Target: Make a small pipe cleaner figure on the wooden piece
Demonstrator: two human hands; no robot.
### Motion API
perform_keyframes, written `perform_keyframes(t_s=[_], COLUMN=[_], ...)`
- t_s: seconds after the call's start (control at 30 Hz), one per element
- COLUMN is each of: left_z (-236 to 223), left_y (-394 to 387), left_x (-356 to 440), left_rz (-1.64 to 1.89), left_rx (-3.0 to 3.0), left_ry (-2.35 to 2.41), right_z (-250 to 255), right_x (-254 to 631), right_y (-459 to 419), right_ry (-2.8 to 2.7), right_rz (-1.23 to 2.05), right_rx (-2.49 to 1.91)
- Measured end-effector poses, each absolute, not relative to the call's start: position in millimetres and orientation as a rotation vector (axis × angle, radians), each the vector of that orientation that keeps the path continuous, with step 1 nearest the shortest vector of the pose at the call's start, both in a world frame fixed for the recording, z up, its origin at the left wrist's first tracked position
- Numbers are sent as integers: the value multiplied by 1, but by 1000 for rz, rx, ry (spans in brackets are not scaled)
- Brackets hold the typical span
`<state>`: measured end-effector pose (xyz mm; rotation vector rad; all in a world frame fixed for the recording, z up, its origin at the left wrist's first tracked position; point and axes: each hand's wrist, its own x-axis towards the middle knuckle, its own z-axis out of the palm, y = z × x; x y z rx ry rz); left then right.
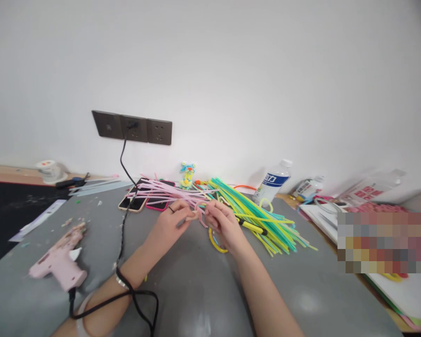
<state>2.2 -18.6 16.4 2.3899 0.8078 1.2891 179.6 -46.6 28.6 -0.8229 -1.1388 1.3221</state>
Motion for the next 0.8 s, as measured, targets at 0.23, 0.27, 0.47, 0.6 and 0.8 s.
perform_keyframes(t_s=[0.23,0.27,0.47,0.6,0.8], left_z=[19,18,18,19,18], left_y=[-22,-23,-25,-23,-20], left_x=[5,6,9,9,11], left_rz=[1164,1158,1122,1149,1134], left_rx=[2381,2330,1740,1500,1350], left_ry=[662,656,726,690,643], right_z=[35,34,25,24,23], right_x=[179,180,187,183,175], right_y=[-48,-47,-37,-36,-36], right_ry=[-1118,-1105,-921,-790,-576], right_rz=[1311,1299,1140,1322,1402], right_rx=[-830,-829,-906,-795,-734])
